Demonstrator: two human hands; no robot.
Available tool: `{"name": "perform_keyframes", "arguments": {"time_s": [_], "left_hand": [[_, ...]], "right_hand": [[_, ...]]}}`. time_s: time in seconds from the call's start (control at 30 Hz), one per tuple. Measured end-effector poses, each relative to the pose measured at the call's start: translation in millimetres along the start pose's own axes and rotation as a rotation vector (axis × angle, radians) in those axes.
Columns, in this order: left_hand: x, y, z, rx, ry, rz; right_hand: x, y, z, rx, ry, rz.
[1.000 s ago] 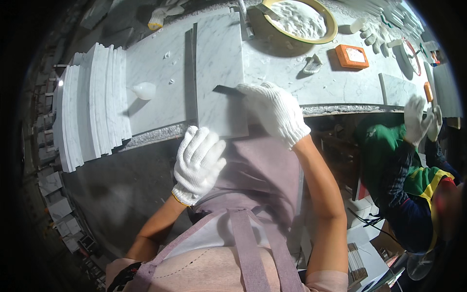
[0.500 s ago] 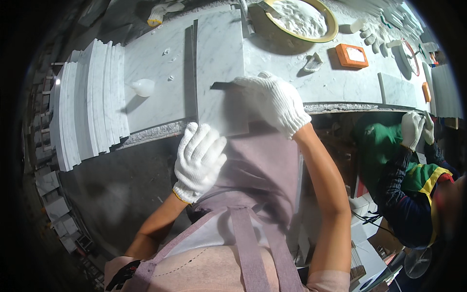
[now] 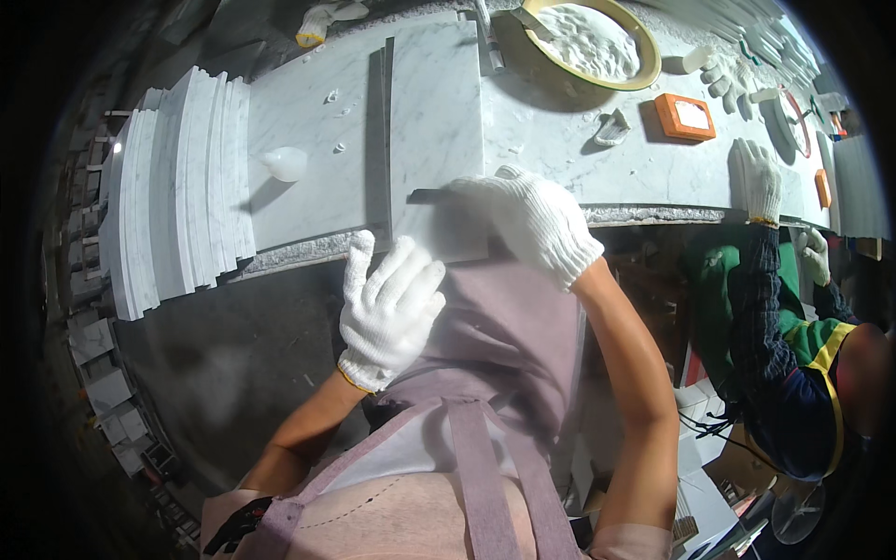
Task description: The person repeatedly scrapes and smooths the edges of white rectangular stone slabs using a metal scraper. They apply a white paste from a small bottle to the slab edges and continue scraping. The person stacks finished slabs to the left and picks new ones from a pile on the right.
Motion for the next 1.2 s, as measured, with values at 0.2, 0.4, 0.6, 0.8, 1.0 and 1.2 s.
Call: {"name": "perform_keyframes", "arguments": {"time_s": [0.2, 0.4, 0.6, 0.8, 1.0, 1.2], "left_hand": [[6, 8, 0, -0.022, 0.012, 0.020], [11, 18, 2, -0.077, -0.071, 0.027], [11, 20, 5, -0.101, -0.094, -0.004], [8, 13, 6, -0.091, -0.099, 0.044], [6, 9, 4, -0.069, -0.080, 0.011], [5, 7, 7, -0.108, -0.082, 0.050]], "right_hand": [[2, -1, 0, 0.087, -0.034, -0.059], [8, 6, -7, -0.104, 0.235, -0.046], [5, -1, 8, -0.098, -0.110, -0.044], [3, 0, 3, -0.135, 0.067, -0.099], [3, -2, 2, -0.041, -0.059, 0.023], [9, 9, 0, -0.170, -0.028, -0.030]]}}
Point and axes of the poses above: each hand's wrist, its own y-axis towards the middle knuckle, its own x-axis out of the back of the hand, z = x × y, the point moved 1 cm from there along y, towards the middle knuckle, and after that the axes turned 12 degrees about z, right-handed, at the moved point
